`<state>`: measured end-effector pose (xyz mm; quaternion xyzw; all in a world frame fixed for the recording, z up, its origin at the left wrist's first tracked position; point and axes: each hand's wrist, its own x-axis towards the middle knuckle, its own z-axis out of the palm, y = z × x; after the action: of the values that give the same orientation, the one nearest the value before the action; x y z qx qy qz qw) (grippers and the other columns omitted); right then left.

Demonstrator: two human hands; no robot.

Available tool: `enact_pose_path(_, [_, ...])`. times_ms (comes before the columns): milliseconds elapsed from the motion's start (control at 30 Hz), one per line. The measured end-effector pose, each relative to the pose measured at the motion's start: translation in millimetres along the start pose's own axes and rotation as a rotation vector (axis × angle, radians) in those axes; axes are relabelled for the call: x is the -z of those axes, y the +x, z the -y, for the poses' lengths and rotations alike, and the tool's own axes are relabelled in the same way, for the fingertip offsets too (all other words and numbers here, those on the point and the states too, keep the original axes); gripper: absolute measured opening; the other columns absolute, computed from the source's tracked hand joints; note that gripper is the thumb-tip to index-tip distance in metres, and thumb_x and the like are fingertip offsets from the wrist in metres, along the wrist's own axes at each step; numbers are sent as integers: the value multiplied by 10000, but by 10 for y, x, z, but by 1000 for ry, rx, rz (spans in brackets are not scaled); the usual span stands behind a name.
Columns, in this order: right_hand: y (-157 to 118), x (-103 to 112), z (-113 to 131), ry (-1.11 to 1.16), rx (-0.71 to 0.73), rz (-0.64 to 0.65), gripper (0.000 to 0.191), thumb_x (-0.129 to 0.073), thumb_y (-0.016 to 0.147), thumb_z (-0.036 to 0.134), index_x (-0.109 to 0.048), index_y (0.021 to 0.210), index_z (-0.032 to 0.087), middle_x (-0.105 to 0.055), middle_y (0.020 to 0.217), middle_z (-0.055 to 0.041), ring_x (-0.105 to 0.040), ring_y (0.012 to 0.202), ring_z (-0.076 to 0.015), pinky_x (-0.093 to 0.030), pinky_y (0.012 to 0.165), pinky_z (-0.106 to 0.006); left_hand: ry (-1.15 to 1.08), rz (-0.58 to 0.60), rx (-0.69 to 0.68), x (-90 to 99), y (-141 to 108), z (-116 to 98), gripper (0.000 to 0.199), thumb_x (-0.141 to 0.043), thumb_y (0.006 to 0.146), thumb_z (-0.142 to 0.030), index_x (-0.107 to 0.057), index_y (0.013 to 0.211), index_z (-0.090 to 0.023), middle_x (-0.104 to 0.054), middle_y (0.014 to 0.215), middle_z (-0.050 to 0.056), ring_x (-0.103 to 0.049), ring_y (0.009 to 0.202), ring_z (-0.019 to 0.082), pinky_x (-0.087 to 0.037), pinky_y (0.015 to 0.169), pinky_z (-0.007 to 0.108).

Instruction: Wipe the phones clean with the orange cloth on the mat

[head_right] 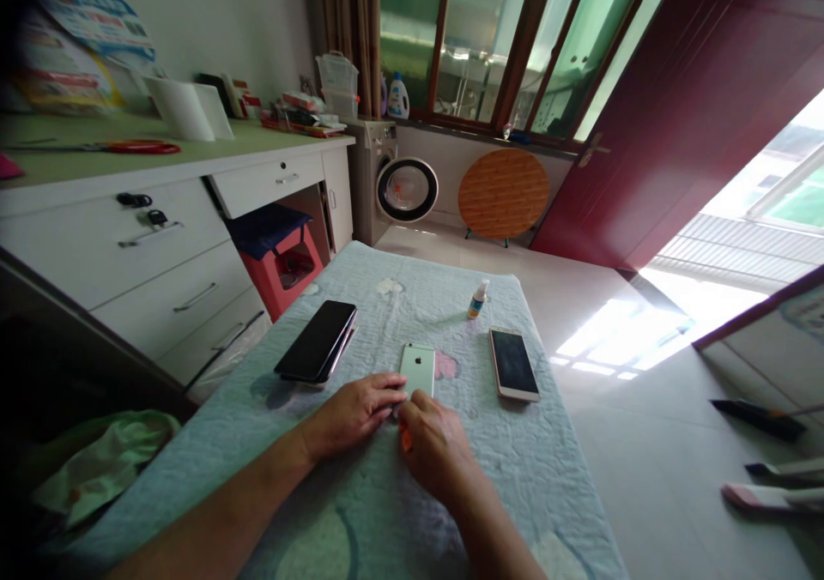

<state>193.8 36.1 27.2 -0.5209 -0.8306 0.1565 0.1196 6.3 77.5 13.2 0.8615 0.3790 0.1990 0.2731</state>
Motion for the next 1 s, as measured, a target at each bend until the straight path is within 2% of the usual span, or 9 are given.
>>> enact_pose_path(200, [73, -91, 104, -17, 63, -5, 163, -494, 837, 84, -605, 889, 192, -581, 898, -16, -511, 735, -120, -304, 623, -231, -38, -12, -5, 17, 5, -32, 366, -527, 835, -75, -686, 1136, -209, -584, 1344, 51, -530, 1245, 194, -388, 1089, 320])
enact_pose_path(333, [68, -52, 86, -44, 6, 2, 179, -483, 827, 77, -606, 872, 200, -575, 890, -8, -500, 706, -111, -287, 598, -229, -19, -12, -17, 14, 0, -20, 375, -537, 839, -85, -675, 1159, -221, -585, 1342, 50, -535, 1240, 201, -401, 1080, 333])
enact_pose_path(533, [-43, 90, -91, -15, -92, 15, 151, -498, 803, 92, -595, 813, 206, -560, 856, 14, -477, 656, -91, -256, 576, -229, 21, -19, -41, 15, -10, -9, 361, -551, 843, -107, -677, 1162, -221, -585, 1336, 63, -555, 1216, 203, -421, 1060, 329])
enact_pose_path(767, [-112, 233, -316, 52, -169, -15, 133, -521, 769, 86, -595, 765, 197, -555, 811, 15, -488, 675, -104, -293, 607, -225, 16, -32, -43, 24, -17, -34, 412, -562, 775, -81, -680, 1148, -212, -587, 1330, 67, -562, 1205, 203, -424, 1055, 321])
enact_pose_path(867, [-82, 247, -336, 145, -148, -94, 80, -553, 807, 143, -610, 777, 190, -548, 795, 5, -514, 706, -119, -348, 650, -228, 19, -46, -28, 12, -28, -43, 429, -609, 743, -116, -673, 1159, -204, -584, 1333, 78, -548, 1218, 223, -412, 1067, 341])
enact_pose_path(1000, [-29, 166, -276, 280, -73, -127, 118, -561, 866, 217, -645, 785, 197, -538, 816, -4, -535, 743, -122, -390, 673, -220, 4, -82, 1, -8, -37, -52, 342, -653, 805, -247, -670, 1146, -224, -597, 1301, 72, -558, 1192, 237, -432, 1040, 357])
